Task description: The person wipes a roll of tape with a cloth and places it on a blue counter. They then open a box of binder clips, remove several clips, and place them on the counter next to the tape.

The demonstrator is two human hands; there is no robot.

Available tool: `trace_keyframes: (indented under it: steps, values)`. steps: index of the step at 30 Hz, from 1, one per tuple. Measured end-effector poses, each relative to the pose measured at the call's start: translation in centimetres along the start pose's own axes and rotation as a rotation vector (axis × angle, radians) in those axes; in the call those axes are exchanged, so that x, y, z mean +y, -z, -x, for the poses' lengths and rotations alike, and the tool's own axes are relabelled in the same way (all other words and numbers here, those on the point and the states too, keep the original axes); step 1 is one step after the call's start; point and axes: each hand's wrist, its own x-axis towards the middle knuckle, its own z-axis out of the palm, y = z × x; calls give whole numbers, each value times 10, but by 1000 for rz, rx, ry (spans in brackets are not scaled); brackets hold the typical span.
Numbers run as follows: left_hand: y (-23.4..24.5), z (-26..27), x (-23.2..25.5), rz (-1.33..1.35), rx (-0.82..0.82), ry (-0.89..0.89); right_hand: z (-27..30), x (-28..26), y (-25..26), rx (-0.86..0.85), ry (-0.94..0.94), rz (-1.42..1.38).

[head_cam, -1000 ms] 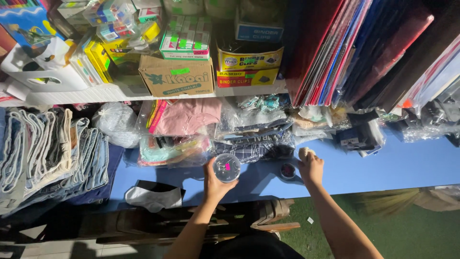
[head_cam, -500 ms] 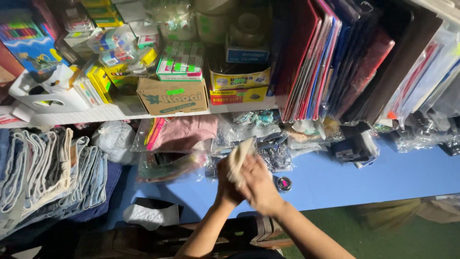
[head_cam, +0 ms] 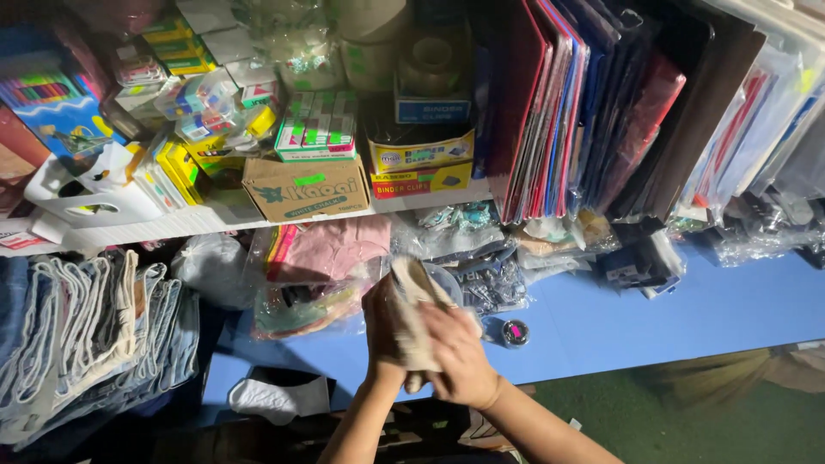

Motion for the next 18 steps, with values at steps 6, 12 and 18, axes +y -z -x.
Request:
trace_keyframes:
  steps: [6,12,18]
  values:
    - [30,-4,85,983,-48,90,26,-6,-24,596,-469,-753]
    - [63,-3,99,1044,-312,144,77,87,-8,351,-1067,-1444]
    - [53,-13,85,991,-324,118,65,76,-18,470,-771,-1493]
